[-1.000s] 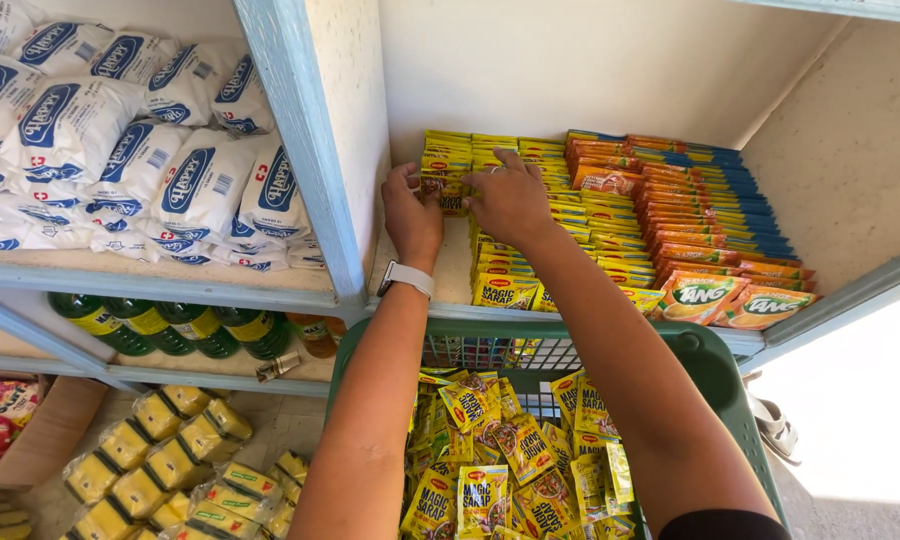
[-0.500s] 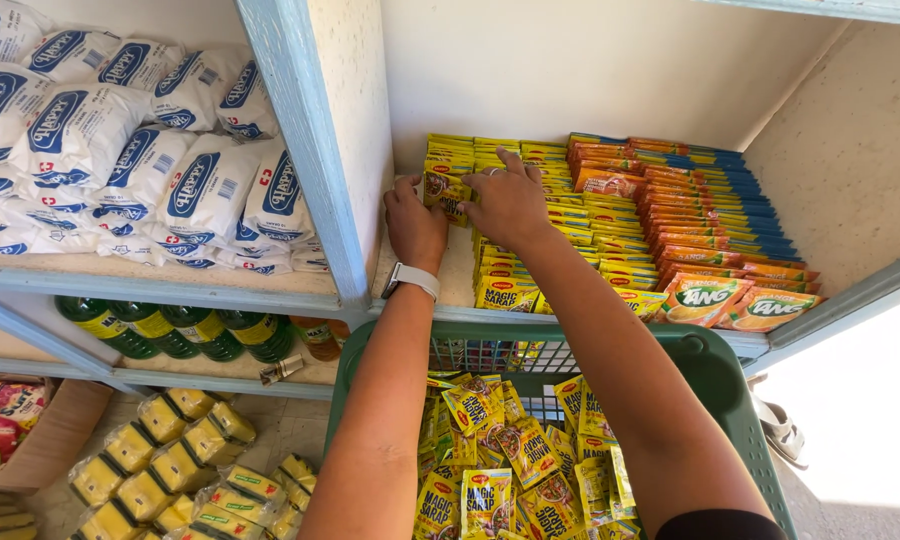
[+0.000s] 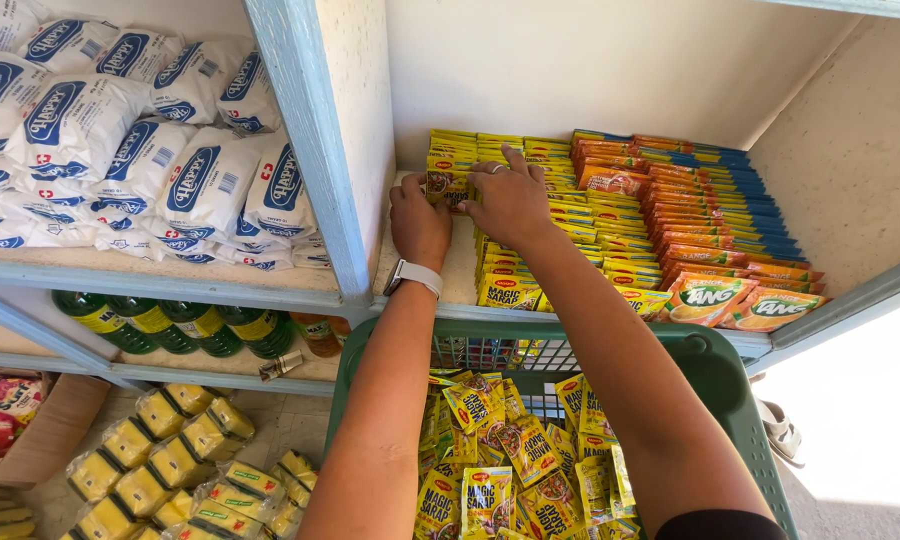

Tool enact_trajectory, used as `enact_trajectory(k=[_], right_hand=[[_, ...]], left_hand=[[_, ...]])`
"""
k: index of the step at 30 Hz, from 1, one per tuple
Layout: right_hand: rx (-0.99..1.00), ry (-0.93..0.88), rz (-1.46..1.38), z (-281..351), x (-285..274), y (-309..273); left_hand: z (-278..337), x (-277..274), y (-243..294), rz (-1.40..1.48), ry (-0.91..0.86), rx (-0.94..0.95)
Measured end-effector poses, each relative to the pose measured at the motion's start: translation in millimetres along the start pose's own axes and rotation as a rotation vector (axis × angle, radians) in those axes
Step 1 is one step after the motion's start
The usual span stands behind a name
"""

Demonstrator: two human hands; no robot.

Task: Stocking grocery shelves with seasoning and beverage mix packets from a basket.

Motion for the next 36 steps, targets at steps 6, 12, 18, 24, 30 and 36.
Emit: enact_trajectory(k=[6,12,18,24,30,36], right_hand=[[0.024,-0.019,-0.008,-0.6,-0.4,0.3],[0.032,-0.029,0.009,-1.4,1.6,0.7],[0.031,-0.038,-0.005,-3.5,5.4,3.6],[0.042,-0.046,-0.018,-3.9,0.8,1.2],[-0.058,0.059,-0.026,-0.6,-26.3,-0.9],[-0.279,0.286,-0.015,56.1,-107.5,0.5]], left_hand=[[-0.4,-0.9,1.0,0.004,0.011,0.027],[2.2,-3.7,4.1,0.008,0.014,0.039],[2.5,-5.7,5.4,0.023,0.007,0.024],[2.7,-4.4,4.8,0.017,-0.011,0.01],[3.2,-8.5,7.1,0.032,0.017,0.043],[6.8,-10.6,9.5,0.052,0.05,0.082]])
Point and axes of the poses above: each hand's wrist, its own z-axis away from the middle knuckle, its own x-axis out of the palm, y = z × x, the point moved 7 cm from there along -z, towards the middle knuckle, and after that the axes turned 7 degrees about -x, right-handed, at the moved point
